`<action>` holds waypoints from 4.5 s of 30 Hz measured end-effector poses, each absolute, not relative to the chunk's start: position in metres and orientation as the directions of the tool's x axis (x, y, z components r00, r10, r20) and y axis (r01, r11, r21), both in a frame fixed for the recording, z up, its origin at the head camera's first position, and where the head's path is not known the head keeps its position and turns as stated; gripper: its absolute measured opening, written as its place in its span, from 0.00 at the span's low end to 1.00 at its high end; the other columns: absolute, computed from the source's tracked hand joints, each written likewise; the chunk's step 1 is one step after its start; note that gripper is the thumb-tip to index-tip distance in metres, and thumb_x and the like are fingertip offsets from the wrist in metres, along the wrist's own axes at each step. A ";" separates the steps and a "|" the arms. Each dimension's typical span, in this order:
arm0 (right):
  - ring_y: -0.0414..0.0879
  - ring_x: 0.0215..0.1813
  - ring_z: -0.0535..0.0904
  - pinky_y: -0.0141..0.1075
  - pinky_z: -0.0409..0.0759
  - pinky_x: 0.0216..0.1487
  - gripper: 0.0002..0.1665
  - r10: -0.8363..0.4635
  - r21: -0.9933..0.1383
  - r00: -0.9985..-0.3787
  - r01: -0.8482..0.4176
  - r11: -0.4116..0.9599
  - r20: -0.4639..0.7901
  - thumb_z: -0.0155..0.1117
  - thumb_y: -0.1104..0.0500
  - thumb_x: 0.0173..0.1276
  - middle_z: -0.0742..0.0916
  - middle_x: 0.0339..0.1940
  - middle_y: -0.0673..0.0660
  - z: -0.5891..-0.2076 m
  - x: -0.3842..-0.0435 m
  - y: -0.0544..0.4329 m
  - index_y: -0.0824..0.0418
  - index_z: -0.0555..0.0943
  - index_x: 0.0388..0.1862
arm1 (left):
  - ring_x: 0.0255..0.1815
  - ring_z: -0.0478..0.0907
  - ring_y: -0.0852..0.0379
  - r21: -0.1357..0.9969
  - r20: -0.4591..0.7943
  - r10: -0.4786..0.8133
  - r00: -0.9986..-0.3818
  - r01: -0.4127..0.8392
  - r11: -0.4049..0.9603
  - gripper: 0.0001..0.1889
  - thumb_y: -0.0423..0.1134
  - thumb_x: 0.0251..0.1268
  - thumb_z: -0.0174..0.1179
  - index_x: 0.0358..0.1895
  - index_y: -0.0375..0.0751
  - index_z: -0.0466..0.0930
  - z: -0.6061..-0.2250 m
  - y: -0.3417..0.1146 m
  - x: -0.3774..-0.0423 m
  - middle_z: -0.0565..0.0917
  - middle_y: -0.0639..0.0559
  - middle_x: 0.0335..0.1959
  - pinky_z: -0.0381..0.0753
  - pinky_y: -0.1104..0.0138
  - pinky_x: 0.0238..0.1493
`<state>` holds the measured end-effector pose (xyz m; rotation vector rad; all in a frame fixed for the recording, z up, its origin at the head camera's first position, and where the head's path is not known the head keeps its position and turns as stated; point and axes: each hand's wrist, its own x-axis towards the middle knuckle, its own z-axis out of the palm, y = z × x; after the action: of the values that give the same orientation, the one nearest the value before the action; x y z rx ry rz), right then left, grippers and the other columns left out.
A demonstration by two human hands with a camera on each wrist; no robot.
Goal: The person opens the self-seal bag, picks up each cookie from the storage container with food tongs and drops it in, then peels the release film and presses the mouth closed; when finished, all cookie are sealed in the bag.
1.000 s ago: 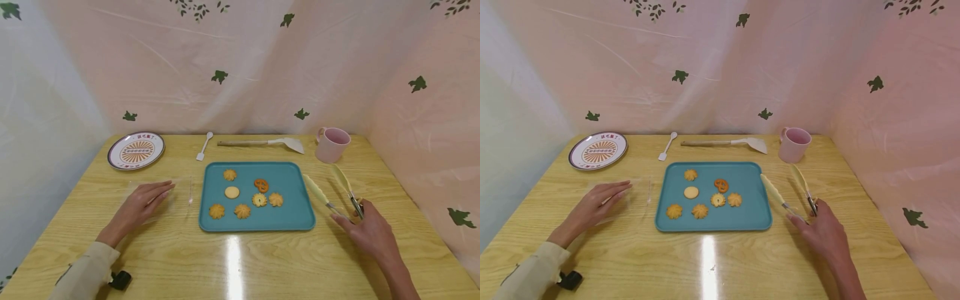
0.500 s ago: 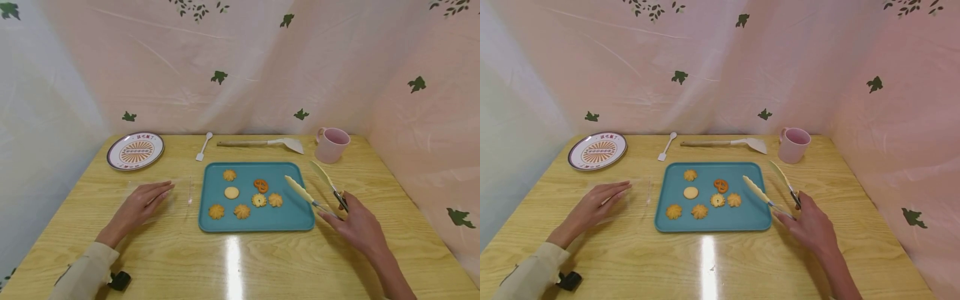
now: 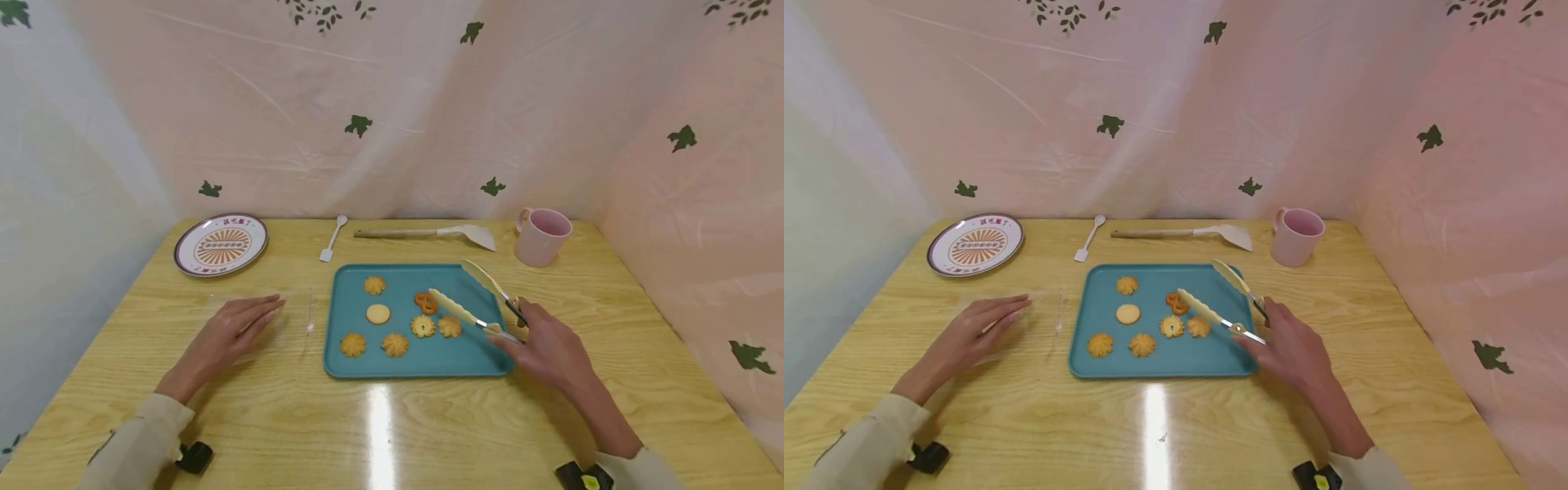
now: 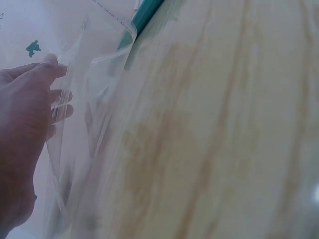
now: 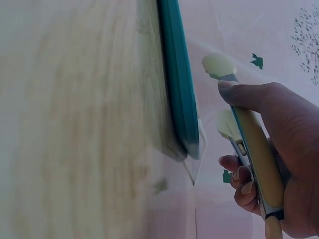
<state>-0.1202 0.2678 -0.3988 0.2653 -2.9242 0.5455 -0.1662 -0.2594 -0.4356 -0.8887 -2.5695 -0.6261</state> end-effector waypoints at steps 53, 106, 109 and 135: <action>0.54 0.40 0.85 0.52 0.85 0.35 0.43 -0.400 -0.171 -0.905 -0.421 0.891 0.146 0.71 0.36 0.67 0.86 0.52 0.61 -0.392 -0.182 0.196 0.63 0.76 0.70 | 0.61 0.80 0.41 0.286 0.459 0.500 -0.735 0.655 0.700 0.21 0.27 0.69 0.66 0.64 0.37 0.83 -0.439 -0.258 -0.167 0.84 0.42 0.62 0.77 0.42 0.60; 0.53 0.37 0.85 0.50 0.85 0.38 0.35 -0.558 -0.091 -0.821 -0.569 0.817 0.124 0.69 0.40 0.72 0.88 0.51 0.61 -0.390 -0.203 0.189 0.65 0.79 0.64 | 0.60 0.80 0.40 0.296 0.463 0.506 -0.728 0.665 0.686 0.22 0.26 0.68 0.66 0.64 0.37 0.82 -0.437 -0.256 -0.166 0.84 0.43 0.62 0.78 0.42 0.59; 0.53 0.38 0.86 0.50 0.86 0.38 0.36 -0.563 -0.086 -0.817 -0.574 0.814 0.126 0.69 0.40 0.72 0.88 0.52 0.61 -0.389 -0.203 0.189 0.65 0.79 0.65 | 0.60 0.80 0.40 0.294 0.465 0.508 -0.726 0.667 0.685 0.22 0.26 0.68 0.66 0.64 0.37 0.82 -0.436 -0.256 -0.167 0.84 0.42 0.62 0.78 0.42 0.59; 0.51 0.34 0.83 0.48 0.84 0.34 0.31 -0.598 -0.059 -0.782 -0.614 0.787 0.176 0.69 0.43 0.72 0.88 0.46 0.60 -0.391 -0.204 0.189 0.65 0.82 0.61 | 0.61 0.80 0.40 0.273 0.459 0.509 -0.728 0.661 0.699 0.20 0.27 0.71 0.64 0.64 0.37 0.82 -0.439 -0.257 -0.168 0.83 0.42 0.63 0.77 0.42 0.60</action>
<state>-0.2040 0.1889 -0.3907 0.9652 -2.8284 0.1704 -0.1675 -0.2574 -0.4389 -0.9150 -2.5595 -0.6067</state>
